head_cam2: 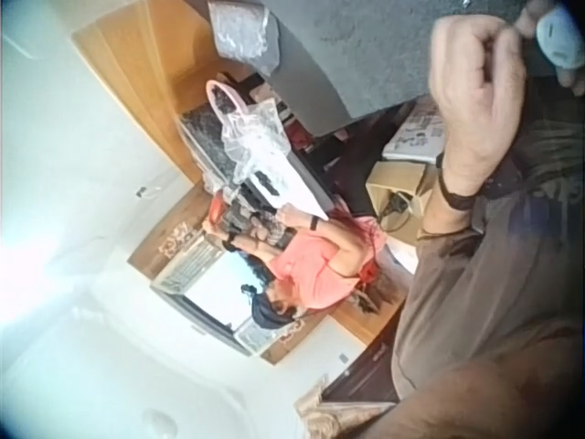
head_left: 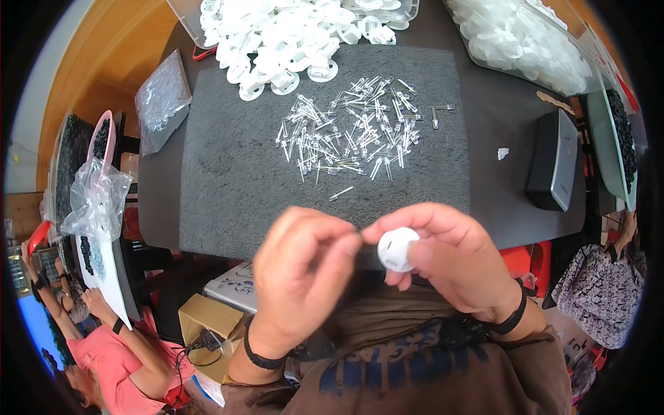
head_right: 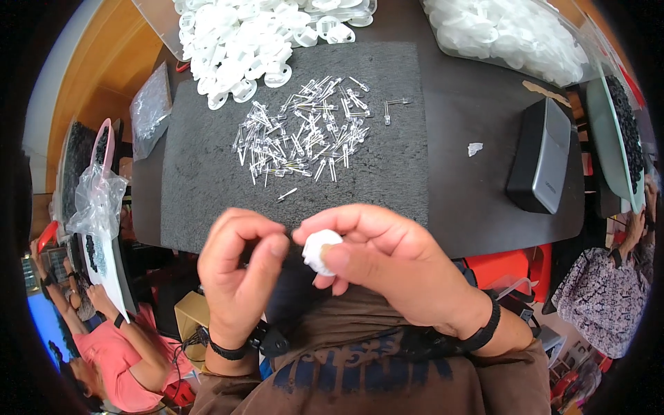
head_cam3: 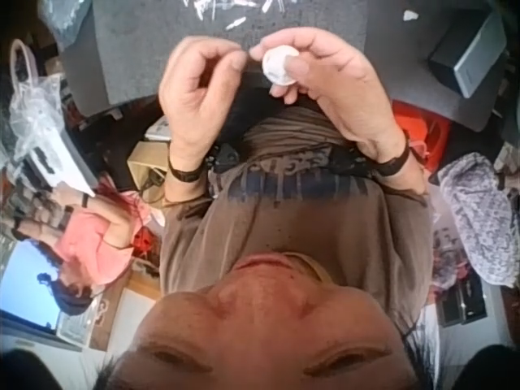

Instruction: Assembling small metal clips into plastic components at a workstation.

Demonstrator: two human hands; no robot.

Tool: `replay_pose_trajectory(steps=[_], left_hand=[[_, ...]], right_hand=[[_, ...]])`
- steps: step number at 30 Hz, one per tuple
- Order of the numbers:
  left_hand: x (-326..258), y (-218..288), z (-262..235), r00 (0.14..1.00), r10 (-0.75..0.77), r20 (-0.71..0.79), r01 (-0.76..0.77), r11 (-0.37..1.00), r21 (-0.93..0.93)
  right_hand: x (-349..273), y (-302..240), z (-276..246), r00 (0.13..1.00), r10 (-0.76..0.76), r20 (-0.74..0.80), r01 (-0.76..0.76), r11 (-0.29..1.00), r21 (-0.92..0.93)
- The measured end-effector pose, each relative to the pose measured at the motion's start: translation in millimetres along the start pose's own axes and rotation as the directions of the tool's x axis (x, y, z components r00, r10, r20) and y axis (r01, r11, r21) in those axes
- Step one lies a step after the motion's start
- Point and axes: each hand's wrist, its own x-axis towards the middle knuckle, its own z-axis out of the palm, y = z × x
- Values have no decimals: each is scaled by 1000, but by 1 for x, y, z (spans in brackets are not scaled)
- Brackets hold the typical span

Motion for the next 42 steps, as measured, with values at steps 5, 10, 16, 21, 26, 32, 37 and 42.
replay_pose_trajectory(steps=[5, 10, 16, 21, 26, 32, 37, 42], left_hand=[[11, -12, -2, 996, 69, -56, -47, 946, 321], [16, -19, 4, 991, 123, 48, -131, 861, 491], [9, -3, 3, 999, 25, -22, -19, 972, 233], [0, 5, 3, 999, 36, 34, -29, 985, -171], [-5, 9, 9, 996, -62, 62, 83, 903, -421], [-6, 9, 10, 980, -120, 159, 190, 802, -566], [-6, 9, 13, 980, -128, 152, 194, 785, -589], [-4, 8, 12, 990, -81, 117, 129, 859, -495]], right_hand=[[5, -1, -10, 995, -71, -75, 80, 990, 116], [4, 2, -12, 994, -93, -55, 98, 989, 110], [4, 0, -16, 994, -111, -10, 111, 977, 180], [3, 1, -20, 991, -123, 60, 108, 971, 212], [4, 3, -21, 991, -113, 74, 96, 974, 206], [3, 3, -19, 994, -91, 59, 77, 976, 203], [4, 5, -20, 993, -98, 64, 84, 977, 195], [4, 6, -21, 991, -109, 72, 94, 979, 182]])
